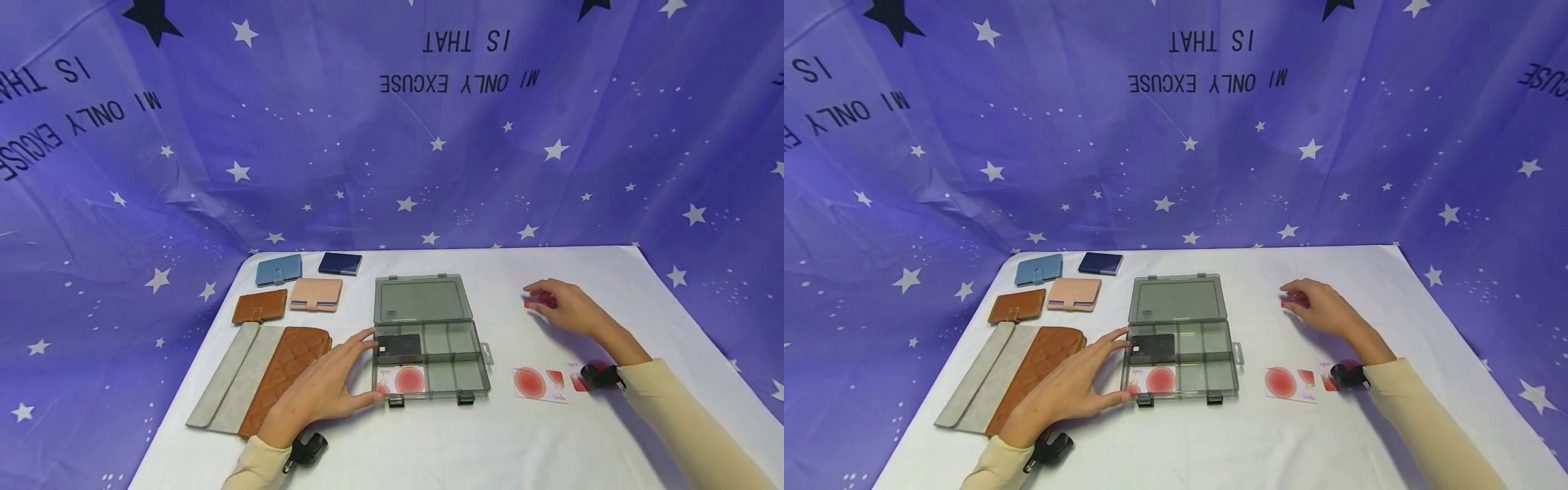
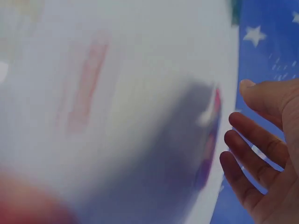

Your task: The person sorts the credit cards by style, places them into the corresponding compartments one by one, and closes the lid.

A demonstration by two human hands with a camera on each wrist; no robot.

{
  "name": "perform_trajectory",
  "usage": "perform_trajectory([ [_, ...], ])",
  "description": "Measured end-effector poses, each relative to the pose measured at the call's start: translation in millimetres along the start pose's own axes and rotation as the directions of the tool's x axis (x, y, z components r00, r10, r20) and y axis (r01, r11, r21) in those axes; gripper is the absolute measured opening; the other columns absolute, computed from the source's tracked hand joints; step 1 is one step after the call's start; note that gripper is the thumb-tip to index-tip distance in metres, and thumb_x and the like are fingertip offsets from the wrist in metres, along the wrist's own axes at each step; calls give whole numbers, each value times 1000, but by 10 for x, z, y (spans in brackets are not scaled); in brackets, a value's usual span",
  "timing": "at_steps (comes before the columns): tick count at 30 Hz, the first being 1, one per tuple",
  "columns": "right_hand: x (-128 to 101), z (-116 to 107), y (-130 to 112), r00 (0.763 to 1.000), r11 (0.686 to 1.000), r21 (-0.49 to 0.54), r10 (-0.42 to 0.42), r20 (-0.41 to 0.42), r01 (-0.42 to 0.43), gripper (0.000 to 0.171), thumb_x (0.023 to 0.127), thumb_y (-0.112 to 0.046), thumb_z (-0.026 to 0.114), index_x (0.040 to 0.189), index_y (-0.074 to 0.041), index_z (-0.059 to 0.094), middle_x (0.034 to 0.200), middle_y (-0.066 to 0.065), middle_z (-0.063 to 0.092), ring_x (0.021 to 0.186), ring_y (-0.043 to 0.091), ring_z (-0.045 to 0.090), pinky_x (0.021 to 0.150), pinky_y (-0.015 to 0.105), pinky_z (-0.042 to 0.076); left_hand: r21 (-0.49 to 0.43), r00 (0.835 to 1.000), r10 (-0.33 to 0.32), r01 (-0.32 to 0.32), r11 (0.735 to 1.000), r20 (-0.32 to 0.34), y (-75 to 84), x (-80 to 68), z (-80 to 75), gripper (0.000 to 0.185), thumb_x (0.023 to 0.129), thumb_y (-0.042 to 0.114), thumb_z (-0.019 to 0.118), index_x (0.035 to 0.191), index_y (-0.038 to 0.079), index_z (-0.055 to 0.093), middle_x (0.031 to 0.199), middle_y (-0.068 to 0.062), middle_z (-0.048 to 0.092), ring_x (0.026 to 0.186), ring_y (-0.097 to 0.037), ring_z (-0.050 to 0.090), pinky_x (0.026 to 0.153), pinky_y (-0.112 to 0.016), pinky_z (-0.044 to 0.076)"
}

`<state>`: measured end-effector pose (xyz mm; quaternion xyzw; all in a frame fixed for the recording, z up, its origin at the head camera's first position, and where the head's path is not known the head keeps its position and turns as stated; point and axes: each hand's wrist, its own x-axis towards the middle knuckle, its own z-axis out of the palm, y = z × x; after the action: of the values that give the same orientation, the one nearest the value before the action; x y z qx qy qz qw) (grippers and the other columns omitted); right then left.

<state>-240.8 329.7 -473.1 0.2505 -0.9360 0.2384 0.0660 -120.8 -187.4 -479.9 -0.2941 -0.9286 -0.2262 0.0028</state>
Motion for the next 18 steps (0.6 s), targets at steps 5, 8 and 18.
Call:
perform_trajectory([
  [5,-3,-75,269,999,998,-38,41,27,-40,39,93,-7,83,129,3,72,118,21,75,108,41,70,96,63,53,10,1000,11,-11,1000,-18,-5,-4,-3,90,90,65,78,159,13,52,175,0,35,148,-29,52,109,-54,53],
  [8,-5,-116,385,998,998,-30,53,40,-51,41,93,-9,84,130,4,71,119,23,75,111,44,69,96,64,52,7,1000,12,-12,1000,-20,-7,-1,1,90,91,66,78,159,14,51,175,0,35,149,-29,51,109,-55,53],
  [18,-122,-201,545,992,996,-10,94,90,-93,59,85,-14,93,135,5,69,123,23,74,111,43,68,99,63,50,9,1000,-15,15,1000,2,-5,-10,3,91,91,68,76,161,16,50,176,4,31,149,-28,51,112,-54,51],
])
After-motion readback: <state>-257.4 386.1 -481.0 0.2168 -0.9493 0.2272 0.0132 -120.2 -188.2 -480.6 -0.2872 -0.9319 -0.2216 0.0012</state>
